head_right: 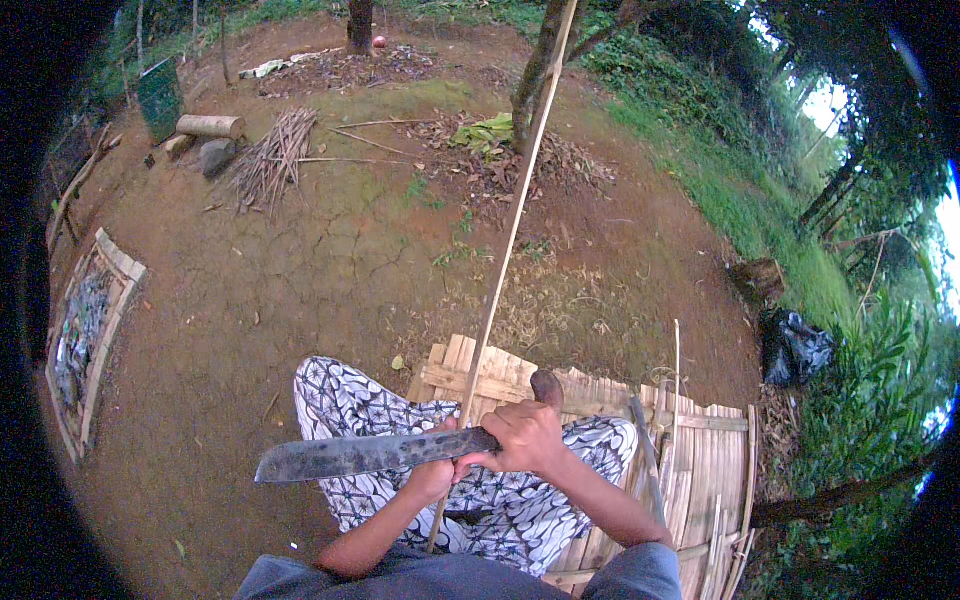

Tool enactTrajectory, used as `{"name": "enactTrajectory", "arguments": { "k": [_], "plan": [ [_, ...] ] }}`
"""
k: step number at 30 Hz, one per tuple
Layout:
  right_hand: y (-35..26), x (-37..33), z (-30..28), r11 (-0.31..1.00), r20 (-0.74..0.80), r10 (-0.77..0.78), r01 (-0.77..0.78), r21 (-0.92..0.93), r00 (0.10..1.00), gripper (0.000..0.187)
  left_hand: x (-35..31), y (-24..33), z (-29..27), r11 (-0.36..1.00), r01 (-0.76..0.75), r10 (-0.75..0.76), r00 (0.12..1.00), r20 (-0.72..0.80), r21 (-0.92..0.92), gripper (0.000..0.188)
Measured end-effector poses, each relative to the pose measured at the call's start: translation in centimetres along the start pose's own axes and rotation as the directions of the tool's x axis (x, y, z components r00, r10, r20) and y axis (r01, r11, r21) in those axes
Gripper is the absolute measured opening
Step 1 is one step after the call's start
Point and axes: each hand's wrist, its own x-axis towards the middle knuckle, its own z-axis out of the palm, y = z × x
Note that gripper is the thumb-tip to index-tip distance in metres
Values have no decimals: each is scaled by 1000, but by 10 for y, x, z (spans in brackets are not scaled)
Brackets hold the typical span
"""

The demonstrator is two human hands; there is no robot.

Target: The person sits on a bamboo platform and uses a machete to sharpen a long, thin wooden stick. They repeatedly scrape the blade along the stick's surface to smooth and shape it, occasionally pausing to inspect the progress.

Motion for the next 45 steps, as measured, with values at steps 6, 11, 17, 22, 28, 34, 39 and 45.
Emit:
{"name": "enactTrajectory", "arguments": {
  "k": [6, 11, 17, 22, 28, 34, 39, 45],
  "plan": [
    [20, 23, -18, 968, 99, -98, 118, -220, 990, 55, 19, -54, -18, 657, -473, 622, 780, -67, 586, 42],
    [87, 12, -33, 895, -132, 374, -395, -205, 918, 47, -3, 5, 2, 987, -149, 158, 975, -157, 63, 48],
    [19, 16, 0, 993, 212, 50, -25, -119, 976, 57, 10, -33, -18, 854, -320, 390, 915, -98, 410, 48],
    [64, 41, -25, 944, 135, 76, -28, -330, 988, 46, 5, -7, -10, 986, -61, 85, 984, -155, 155, 49],
    [102, 48, -44, 870, -53, 403, -400, -287, 914, 39, 5, -1, -2, 971, -198, 223, 953, -206, 134, 47],
    [30, 50, -17, 952, 258, -170, 226, -207, 951, 51, 12, -19, -9, 943, -212, 249, 961, -122, 256, 48],
    [123, 72, -40, 920, 83, 204, -162, -356, 975, 41, 5, -4, -10, 983, -116, 140, 975, -175, 142, 46],
    [123, 75, -59, 836, -60, 404, -395, -380, 913, 42, 4, 0, -5, 987, -121, 141, 970, -200, 110, 46]
  ]
}}
